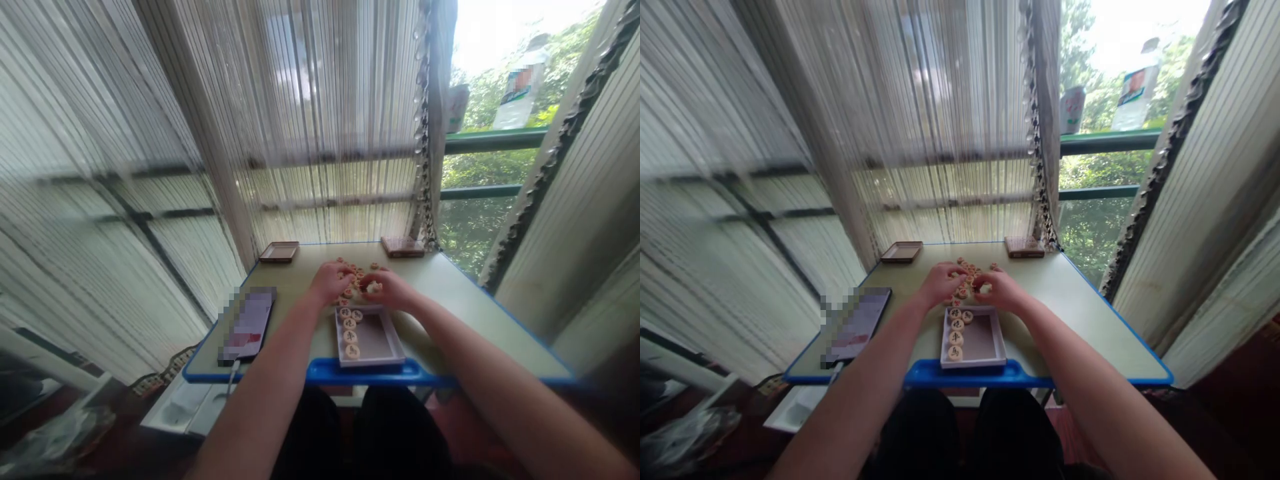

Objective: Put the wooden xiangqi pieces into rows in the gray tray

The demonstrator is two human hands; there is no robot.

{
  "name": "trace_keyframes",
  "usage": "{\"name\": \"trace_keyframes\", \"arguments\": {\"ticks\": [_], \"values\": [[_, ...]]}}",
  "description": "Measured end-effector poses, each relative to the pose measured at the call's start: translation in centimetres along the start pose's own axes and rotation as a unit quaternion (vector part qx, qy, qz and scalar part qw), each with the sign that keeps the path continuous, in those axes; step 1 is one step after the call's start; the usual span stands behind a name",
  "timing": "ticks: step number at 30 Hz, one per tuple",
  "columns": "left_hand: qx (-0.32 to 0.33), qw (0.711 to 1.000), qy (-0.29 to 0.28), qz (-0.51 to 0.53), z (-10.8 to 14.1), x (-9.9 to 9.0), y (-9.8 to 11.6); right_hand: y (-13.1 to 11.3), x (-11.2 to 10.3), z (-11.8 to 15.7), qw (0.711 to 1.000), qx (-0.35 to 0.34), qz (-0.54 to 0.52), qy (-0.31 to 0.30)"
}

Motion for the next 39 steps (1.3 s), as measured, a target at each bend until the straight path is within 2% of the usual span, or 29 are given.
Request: {"name": "trace_keyframes", "arguments": {"ticks": [5,9,29,33,35,39], "values": [[-0.005,1.0,-0.014,-0.001,0.1,0.7,-0.3,-2.8,1.2,1.0,0.995,-0.055,-0.021,-0.079],[-0.006,1.0,-0.023,-0.013,0.2,1.2,-0.7,-3.2,2.0,1.3,0.99,-0.077,-0.009,-0.115],[-0.021,0.999,-0.046,-0.014,0.2,1.5,-0.9,-3.7,2.1,1.6,0.99,-0.087,-0.003,-0.114],[-0.049,0.995,-0.065,0.058,0.4,1.0,-0.8,-3.5,0.8,1.2,0.995,-0.085,0.0,-0.057],[-0.058,0.981,-0.12,0.142,0.7,1.3,-0.4,-3.5,-0.3,1.1,0.996,-0.089,0.009,0.002],[-0.049,0.924,-0.25,0.285,1.9,2.3,1.0,-3.8,-2.1,1.1,0.987,-0.113,0.041,0.102]]}}
Point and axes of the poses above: each hand's wrist, its own z-axis away from the middle knuckle, its own x-axis out of the palm, y = z × x, the point moved 8 cm from there along -z, towards the middle knuckle, and after that the axes turned 13 degrees about -z, right-handed, at the moved point
